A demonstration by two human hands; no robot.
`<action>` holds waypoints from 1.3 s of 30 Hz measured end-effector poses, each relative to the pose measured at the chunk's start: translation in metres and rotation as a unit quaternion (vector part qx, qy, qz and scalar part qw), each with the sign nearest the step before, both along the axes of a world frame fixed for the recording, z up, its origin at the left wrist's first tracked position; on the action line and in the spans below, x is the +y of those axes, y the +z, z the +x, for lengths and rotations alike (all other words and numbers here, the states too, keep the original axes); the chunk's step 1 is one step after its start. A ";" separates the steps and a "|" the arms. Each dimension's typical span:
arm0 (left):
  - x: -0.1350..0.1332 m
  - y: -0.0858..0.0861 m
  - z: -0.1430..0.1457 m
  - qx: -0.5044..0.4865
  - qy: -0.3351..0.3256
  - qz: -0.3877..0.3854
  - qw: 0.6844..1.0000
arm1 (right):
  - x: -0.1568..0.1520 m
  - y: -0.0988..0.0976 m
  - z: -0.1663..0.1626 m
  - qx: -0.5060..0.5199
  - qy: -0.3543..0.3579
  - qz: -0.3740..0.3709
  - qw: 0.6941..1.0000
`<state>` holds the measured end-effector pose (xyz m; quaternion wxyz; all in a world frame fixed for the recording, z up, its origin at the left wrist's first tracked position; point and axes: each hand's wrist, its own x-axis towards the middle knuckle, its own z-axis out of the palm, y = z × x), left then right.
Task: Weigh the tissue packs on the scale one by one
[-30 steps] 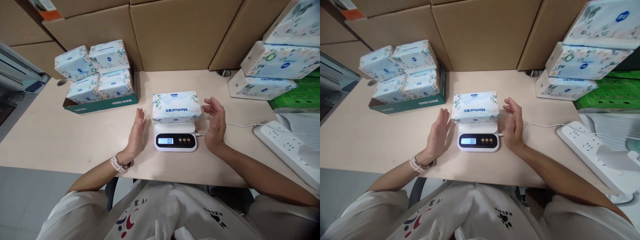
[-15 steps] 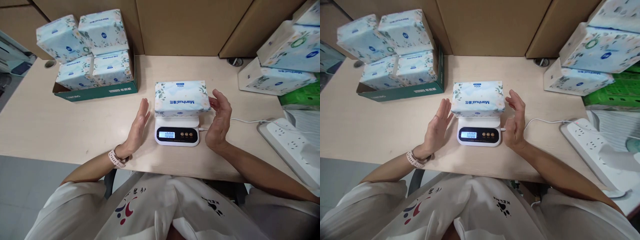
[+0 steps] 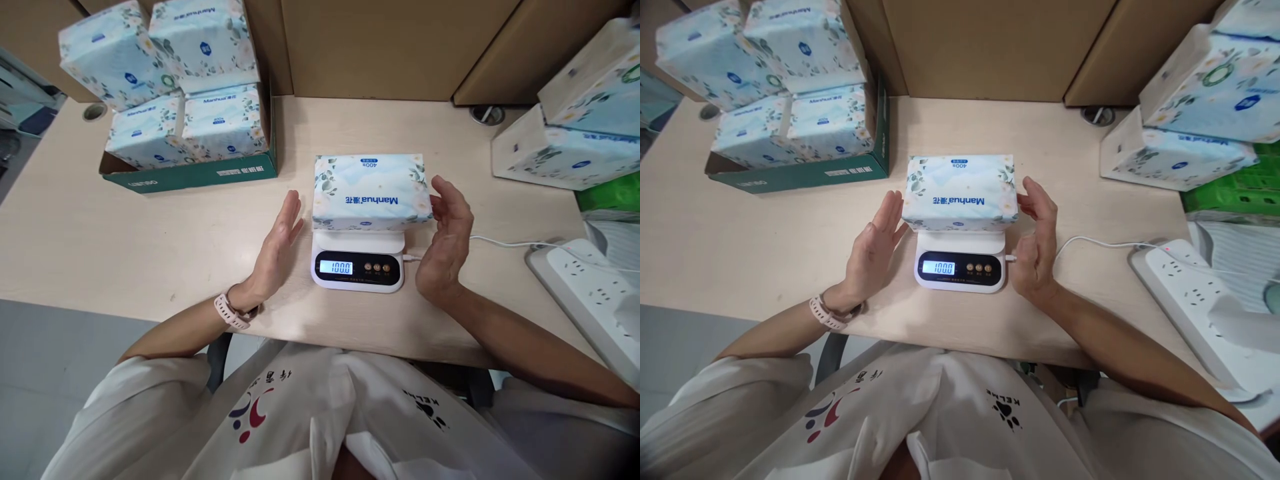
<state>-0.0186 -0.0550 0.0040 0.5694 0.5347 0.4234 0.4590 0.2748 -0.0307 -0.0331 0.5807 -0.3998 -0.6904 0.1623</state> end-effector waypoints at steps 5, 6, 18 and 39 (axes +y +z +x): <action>0.001 0.001 0.000 0.005 0.004 -0.002 1.000 | 0.001 0.000 0.000 0.003 0.014 0.021 1.000; 0.001 0.001 0.000 0.005 0.004 -0.003 1.000 | 0.001 0.000 0.000 0.004 0.016 0.020 1.000; 0.000 0.001 0.000 0.016 0.000 0.007 1.000 | 0.004 -0.004 0.002 -0.007 0.025 0.034 0.999; 0.003 -0.002 -0.001 0.000 -0.003 0.017 1.000 | 0.001 -0.003 0.000 -0.032 -0.030 0.002 0.999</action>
